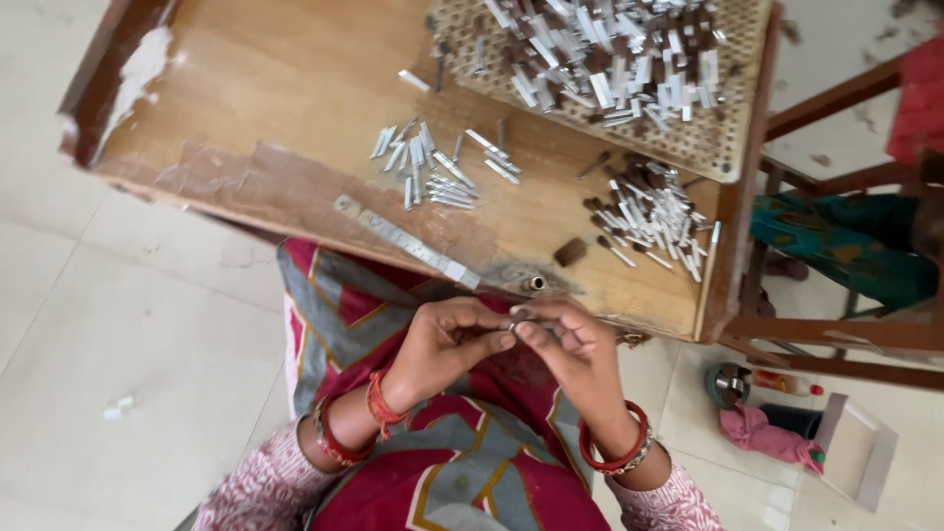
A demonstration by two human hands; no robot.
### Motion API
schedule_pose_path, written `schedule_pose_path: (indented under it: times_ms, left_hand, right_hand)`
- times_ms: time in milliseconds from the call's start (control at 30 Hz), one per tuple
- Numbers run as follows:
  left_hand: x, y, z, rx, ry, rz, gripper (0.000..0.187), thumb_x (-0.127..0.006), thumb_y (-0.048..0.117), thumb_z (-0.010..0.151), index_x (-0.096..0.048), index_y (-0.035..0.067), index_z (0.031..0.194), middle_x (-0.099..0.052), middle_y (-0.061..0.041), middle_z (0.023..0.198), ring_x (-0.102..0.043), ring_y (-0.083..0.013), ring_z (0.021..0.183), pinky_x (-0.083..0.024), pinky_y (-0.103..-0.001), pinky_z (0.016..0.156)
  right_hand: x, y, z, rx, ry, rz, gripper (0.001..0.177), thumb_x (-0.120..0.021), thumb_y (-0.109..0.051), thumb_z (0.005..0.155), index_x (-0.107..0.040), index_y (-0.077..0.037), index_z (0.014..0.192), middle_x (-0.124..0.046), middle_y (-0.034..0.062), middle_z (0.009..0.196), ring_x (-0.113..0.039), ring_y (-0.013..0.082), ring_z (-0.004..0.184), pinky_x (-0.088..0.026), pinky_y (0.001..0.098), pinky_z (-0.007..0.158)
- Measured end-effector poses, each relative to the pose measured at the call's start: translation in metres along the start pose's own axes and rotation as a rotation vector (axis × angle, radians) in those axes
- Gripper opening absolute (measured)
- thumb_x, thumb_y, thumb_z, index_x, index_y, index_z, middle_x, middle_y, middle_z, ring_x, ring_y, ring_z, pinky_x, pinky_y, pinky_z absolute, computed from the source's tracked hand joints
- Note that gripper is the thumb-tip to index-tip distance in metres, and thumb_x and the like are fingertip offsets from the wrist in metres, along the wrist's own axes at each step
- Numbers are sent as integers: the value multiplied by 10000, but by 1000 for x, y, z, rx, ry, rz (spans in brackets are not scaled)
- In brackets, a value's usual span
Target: Assembling small industrial or makeup brushes by inserting bundles of bristles into metal tubes on a workspace.
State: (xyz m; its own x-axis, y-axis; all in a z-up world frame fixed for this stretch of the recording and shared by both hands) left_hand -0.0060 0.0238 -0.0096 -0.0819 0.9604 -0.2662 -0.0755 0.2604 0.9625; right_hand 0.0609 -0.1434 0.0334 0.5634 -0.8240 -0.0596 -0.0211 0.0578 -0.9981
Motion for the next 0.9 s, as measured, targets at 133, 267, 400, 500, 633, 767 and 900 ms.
schedule_pose_path:
  times_ms: [133, 267, 400, 500, 633, 767, 900]
  left_hand:
    - [-8, -2, 1, 13, -75, 78, 137, -821, 33, 855, -787, -20, 976, -707, -44, 857, -625, -88, 777, -505, -242, 682]
    - [-15, -3, 7, 15, -98, 119, 103, -830, 42, 842, -791, -7, 923, -732, -54, 842, -657, -101, 767, -525, -250, 691]
    - [-25, 30, 23, -3, -130, 247, 172, -838, 106, 835, -789, 15, 973, -752, -65, 858, -681, -103, 756, -552, -253, 684]
    - [-23, 56, 54, 20, -114, 397, 234, -824, 168, 843, -780, 33, 1029, -751, -71, 869, -698, -117, 711, -561, -265, 638]
    - [-16, 63, 111, -129, -99, 635, 224, -801, 206, 869, -781, 51, 1028, -758, -98, 897, -757, -186, 737, -593, -310, 678]
    - [-24, 28, 160, -266, -227, 871, 195, -775, 143, 813, -787, 52, 984, -754, -134, 920, -731, -301, 810, -569, -398, 750]
    - [-36, 41, 163, -372, -220, 901, 191, -737, 87, 799, -791, 58, 980, -751, -141, 912, -713, -341, 846, -556, -431, 768]
  right_hand:
    - [8, 12, -6, -73, 8, -8, 86, -669, 54, 962, -701, 63, 1041, -706, 101, 1056, -680, 150, 966, -558, 281, 855]
    - [13, 5, -10, -9, 27, -178, 36, -691, 40, 947, -695, 49, 981, -723, 86, 1004, -674, 135, 925, -551, 262, 829]
    - [27, -13, -9, -19, 87, -270, 44, -689, 26, 931, -705, 23, 971, -716, 85, 965, -682, 125, 896, -557, 254, 802]
    - [51, -56, 2, 245, 287, -641, 82, -703, -5, 946, -708, -11, 1027, -725, 81, 991, -690, 147, 886, -561, 267, 787]
    - [96, -76, 28, 400, 492, -1157, 101, -784, -56, 974, -741, -51, 1065, -722, 112, 1037, -688, 263, 932, -521, 365, 833]
    - [98, -74, 37, 387, 375, -1283, 301, -779, -82, 945, -725, -51, 1239, -668, 129, 1229, -618, 329, 1123, -495, 411, 971]
    - [63, -66, 38, 431, -3, -1191, 419, -761, -65, 842, -671, -79, 1251, -630, 120, 1330, -601, 328, 1218, -497, 422, 1006]
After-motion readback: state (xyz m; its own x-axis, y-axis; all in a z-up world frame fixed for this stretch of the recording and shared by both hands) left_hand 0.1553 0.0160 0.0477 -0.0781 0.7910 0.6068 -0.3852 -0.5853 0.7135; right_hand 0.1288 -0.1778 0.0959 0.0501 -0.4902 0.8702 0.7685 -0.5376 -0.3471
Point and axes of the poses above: each hand's wrist, its own z-axis towards the middle knuckle, its own x-axis out of the back of the hand, y = z × x, the point moved 4 cm from there along z, towards the middle knuckle
